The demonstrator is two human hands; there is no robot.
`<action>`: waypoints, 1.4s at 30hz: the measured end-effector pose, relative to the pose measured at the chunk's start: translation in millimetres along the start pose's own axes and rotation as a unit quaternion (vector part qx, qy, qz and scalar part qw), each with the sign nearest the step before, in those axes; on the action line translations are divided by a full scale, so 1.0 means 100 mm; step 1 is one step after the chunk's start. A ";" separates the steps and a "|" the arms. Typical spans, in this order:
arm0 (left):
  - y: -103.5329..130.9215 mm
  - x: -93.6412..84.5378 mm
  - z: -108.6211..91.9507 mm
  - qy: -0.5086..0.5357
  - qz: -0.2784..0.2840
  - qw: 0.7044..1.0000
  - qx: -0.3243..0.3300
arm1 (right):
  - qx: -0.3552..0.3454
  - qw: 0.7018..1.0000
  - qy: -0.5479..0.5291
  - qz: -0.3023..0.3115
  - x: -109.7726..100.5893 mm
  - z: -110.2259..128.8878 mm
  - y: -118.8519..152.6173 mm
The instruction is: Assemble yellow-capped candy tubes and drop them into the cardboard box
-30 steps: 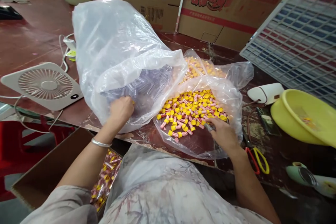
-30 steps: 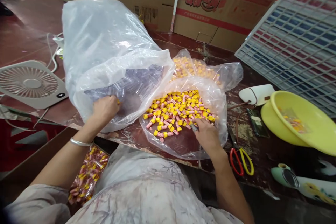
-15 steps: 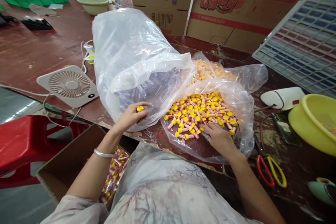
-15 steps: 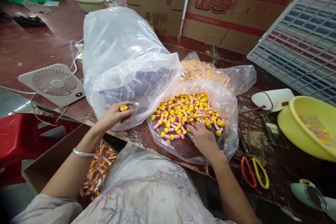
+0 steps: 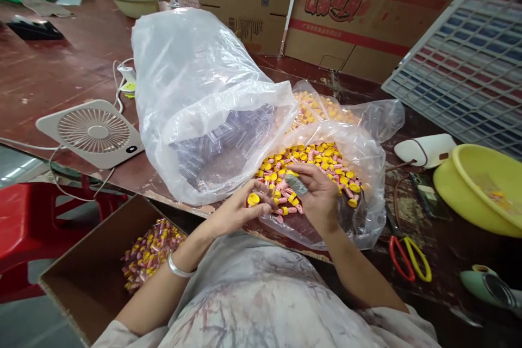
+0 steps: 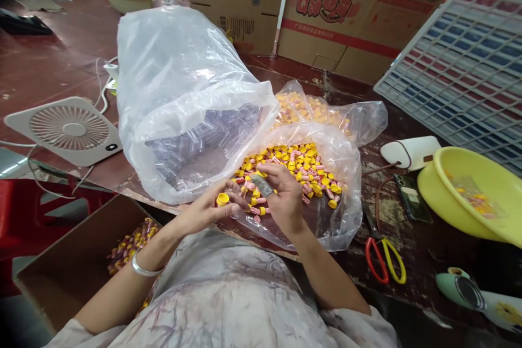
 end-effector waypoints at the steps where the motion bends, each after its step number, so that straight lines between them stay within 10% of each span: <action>1: 0.01 0.06 -0.02 0.010 0.015 1.000 -0.001 | -0.002 1.000 -0.008 0.015 0.10 0.01 0.00; 9: 0.03 0.05 0.00 0.173 -0.031 0.983 -0.042 | -0.141 0.958 0.123 0.218 0.40 0.12 0.21; 15: -0.04 0.25 0.20 0.257 -0.022 0.962 -0.090 | -0.261 0.917 0.265 0.142 0.48 0.15 0.38; 20: -0.07 -0.25 0.11 -0.072 -0.074 0.994 -0.028 | -0.225 0.899 0.285 0.243 0.40 0.09 0.30; 22: -0.04 -0.71 -0.03 -0.360 -0.155 0.920 -0.001 | -0.192 0.901 0.322 0.217 0.08 0.01 0.19; 26: 0.04 -1.40 -0.10 -0.712 -0.175 0.674 -0.092 | -0.062 0.855 0.500 0.122 -0.84 -0.44 0.11; 30: 0.10 -1.54 -0.02 -0.787 -0.132 0.592 -0.114 | 0.032 0.794 0.580 0.178 -1.30 -0.87 0.36; 38: 0.07 -1.53 0.11 -0.811 -0.049 0.582 -0.047 | 0.003 0.851 0.484 0.204 -0.92 -0.95 0.52; 42: -0.03 -1.42 0.06 -0.695 -0.074 0.715 0.026 | -0.011 0.825 0.532 0.190 -0.75 -0.95 0.45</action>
Point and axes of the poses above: each hand's wrist, its own y-axis away from the middle knuckle, its own x-axis out of the palm, z = x × y, the point moved 8 cm from there along -y, towards the middle knuckle, and after that the axes turned 5 degrees about -z, right-handed, at the moved point
